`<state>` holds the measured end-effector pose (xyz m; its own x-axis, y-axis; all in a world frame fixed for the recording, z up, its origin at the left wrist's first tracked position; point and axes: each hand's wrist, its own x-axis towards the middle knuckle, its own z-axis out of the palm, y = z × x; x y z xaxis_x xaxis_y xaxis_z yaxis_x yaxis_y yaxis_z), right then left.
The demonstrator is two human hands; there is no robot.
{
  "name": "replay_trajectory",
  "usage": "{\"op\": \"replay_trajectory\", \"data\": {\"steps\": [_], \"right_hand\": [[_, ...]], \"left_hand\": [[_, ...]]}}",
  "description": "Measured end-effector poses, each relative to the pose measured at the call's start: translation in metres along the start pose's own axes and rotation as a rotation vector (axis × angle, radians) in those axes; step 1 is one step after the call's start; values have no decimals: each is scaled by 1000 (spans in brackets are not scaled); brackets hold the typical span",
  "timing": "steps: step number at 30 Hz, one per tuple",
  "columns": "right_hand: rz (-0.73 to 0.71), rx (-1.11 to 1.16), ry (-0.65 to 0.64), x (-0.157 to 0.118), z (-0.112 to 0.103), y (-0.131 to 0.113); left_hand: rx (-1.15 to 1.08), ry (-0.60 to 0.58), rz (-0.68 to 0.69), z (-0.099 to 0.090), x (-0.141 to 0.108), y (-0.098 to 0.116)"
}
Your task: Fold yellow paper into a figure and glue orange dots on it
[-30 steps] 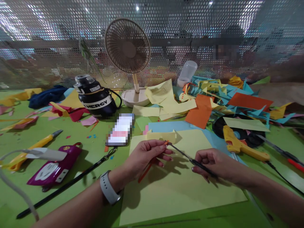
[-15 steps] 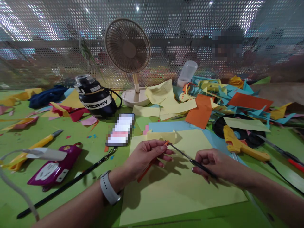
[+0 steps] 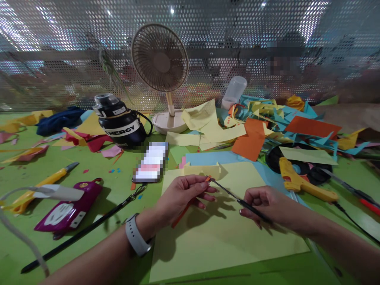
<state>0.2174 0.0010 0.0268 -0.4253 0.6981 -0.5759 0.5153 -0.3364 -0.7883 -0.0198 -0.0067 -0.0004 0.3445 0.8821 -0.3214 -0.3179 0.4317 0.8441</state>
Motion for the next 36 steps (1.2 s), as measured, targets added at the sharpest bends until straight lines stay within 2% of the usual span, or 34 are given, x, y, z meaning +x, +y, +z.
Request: {"op": "replay_trajectory", "data": {"steps": [18, 36], "right_hand": [[-27, 39, -37, 1, -5, 8], [-13, 75, -28, 0, 1, 1]], "left_hand": [[0, 25, 47, 0, 2, 1], [8, -1, 63, 1, 1, -1]]}}
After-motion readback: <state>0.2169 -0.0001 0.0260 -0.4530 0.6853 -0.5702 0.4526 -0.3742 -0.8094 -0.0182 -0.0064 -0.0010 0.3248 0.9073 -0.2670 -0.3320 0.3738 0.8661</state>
